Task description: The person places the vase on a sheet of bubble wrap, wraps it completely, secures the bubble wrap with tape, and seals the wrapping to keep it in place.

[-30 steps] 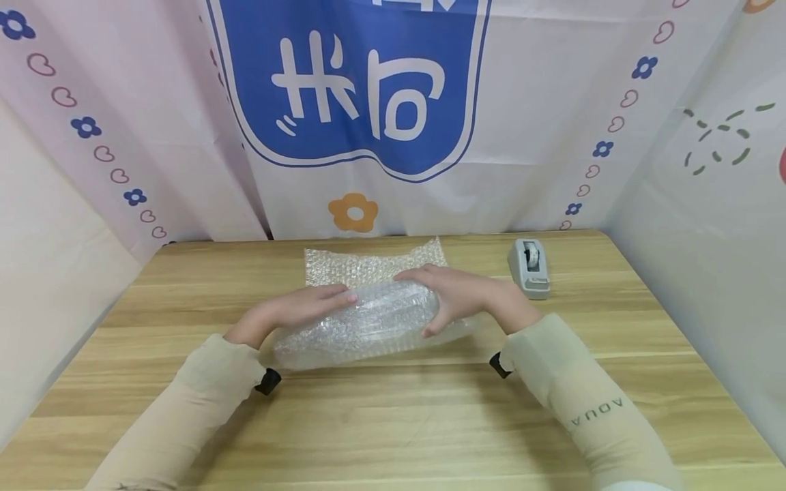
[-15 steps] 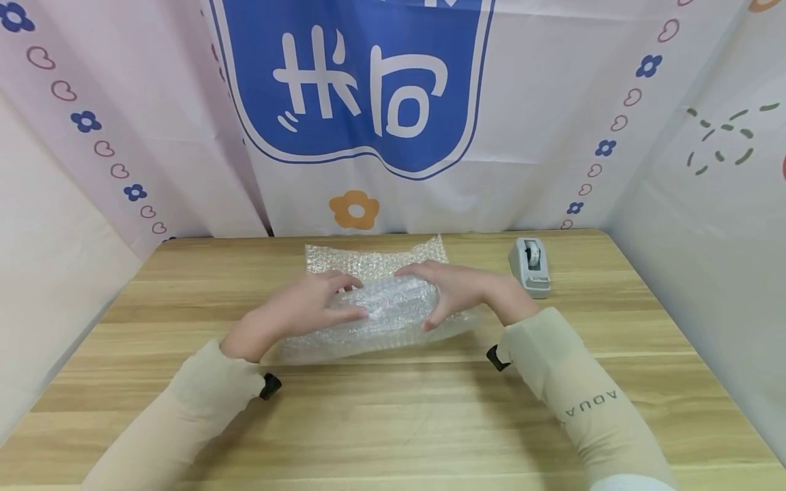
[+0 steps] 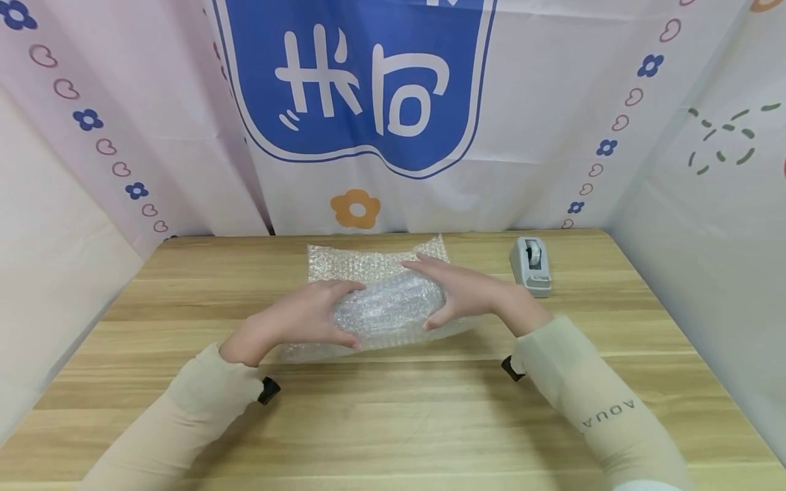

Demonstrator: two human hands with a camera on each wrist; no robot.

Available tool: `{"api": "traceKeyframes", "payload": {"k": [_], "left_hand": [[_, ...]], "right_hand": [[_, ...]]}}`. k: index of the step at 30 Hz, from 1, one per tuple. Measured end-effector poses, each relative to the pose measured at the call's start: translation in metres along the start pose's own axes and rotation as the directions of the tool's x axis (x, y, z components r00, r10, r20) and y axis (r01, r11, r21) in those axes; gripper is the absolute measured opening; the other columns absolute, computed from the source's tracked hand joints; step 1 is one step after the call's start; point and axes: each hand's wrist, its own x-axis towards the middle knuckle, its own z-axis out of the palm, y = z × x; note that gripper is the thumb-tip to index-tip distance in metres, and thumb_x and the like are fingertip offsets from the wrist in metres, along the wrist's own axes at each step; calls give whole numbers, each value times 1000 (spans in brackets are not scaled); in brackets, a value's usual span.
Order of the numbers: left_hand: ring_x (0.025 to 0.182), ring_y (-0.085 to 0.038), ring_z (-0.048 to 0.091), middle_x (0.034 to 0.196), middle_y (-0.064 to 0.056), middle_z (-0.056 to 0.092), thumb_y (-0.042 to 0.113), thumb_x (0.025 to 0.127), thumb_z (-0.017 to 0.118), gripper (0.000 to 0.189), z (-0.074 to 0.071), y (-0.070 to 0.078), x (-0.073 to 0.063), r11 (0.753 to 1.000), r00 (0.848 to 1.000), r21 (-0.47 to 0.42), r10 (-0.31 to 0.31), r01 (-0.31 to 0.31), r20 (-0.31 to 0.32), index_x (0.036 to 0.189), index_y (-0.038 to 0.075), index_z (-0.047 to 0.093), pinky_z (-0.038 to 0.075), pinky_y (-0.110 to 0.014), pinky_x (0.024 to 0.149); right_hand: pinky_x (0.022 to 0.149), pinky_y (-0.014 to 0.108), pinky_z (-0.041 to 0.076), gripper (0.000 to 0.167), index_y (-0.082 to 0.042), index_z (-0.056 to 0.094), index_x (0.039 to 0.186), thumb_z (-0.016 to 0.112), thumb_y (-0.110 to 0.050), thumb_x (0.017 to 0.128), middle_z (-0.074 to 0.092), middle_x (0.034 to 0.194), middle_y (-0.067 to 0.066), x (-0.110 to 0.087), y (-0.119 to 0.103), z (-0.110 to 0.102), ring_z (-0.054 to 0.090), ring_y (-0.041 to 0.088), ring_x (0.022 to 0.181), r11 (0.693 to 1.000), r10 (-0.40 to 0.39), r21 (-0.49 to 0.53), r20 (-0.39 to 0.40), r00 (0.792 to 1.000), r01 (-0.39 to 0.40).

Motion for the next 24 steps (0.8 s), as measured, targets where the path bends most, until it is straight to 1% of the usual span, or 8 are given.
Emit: {"api": "traceKeyframes", "payload": {"k": [2, 5, 9, 12, 14, 17, 21, 24], "left_hand": [[129, -32, 57, 143, -14, 59, 64, 74, 84, 100, 0, -1, 0, 1000, 1000, -1, 8, -8, -10, 150, 8, 49, 47, -50, 106], [129, -31, 57, 142, -13, 59, 64, 75, 84, 99, 1, -3, 1, 1000, 1000, -1, 15, -15, -13, 149, 8, 50, 48, -50, 106], [131, -32, 55, 144, -14, 58, 63, 77, 83, 97, 1, -4, 3, 1000, 1000, 3, 25, -25, -11, 150, 7, 50, 46, -50, 108], [129, -31, 57, 142, -14, 60, 62, 77, 83, 96, 1, -5, 5, 999, 999, 1, 32, -32, -14, 149, 7, 51, 47, -50, 107], [127, -30, 59, 141, -13, 61, 61, 78, 83, 94, 2, -6, 5, 999, 999, 0, 34, -34, -16, 149, 8, 51, 48, -49, 106], [124, -30, 61, 137, -13, 63, 58, 79, 83, 91, 3, -6, 7, 999, 998, 13, 50, -49, -29, 148, 7, 52, 49, -48, 104], [120, -30, 64, 134, -14, 66, 55, 81, 83, 86, 3, -5, 7, 996, 996, 44, 75, -73, -51, 145, 6, 54, 51, -48, 102], [118, -30, 65, 132, -14, 67, 55, 82, 82, 84, 2, -2, 8, 995, 995, 54, 86, -84, -54, 144, 5, 55, 53, -47, 100]], "right_hand": [[115, 63, 30, 111, -11, 24, 164, 89, -37, 78, 13, 168, 22, -5, 0, 4, 20, 43, 151, 999, 10, -47, -42, 999, -12], [114, 61, 34, 110, -8, 27, 162, 90, -39, 77, 20, 166, 23, -12, -3, 9, 27, 45, 148, 992, -4, -128, -111, 994, -10], [112, 58, 37, 119, -5, 26, 161, 95, -42, 70, 29, 162, 26, -19, -9, 14, 37, 46, 143, 968, -46, -251, -158, 986, 5], [112, 57, 39, 129, -5, 25, 161, 98, -45, 63, 32, 160, 26, -20, -11, 19, 39, 46, 142, 953, -48, -303, -171, 984, -6], [111, 57, 39, 130, -5, 26, 160, 99, -45, 60, 34, 159, 26, -20, -11, 21, 40, 45, 142, 951, -37, -308, -185, 982, -22], [108, 56, 43, 127, -6, 28, 159, 100, -43, 60, 37, 157, 24, -20, -9, 24, 44, 44, 139, 950, -33, -310, -212, 977, -35], [99, 53, 52, 119, -7, 32, 156, 99, -38, 63, 43, 152, 21, -21, -6, 29, 54, 41, 129, 947, -77, -320, -252, 965, -8], [95, 51, 55, 116, -7, 33, 155, 98, -34, 62, 45, 149, 19, -21, -5, 30, 58, 38, 123, 945, -107, -326, -268, 958, 15]]}}
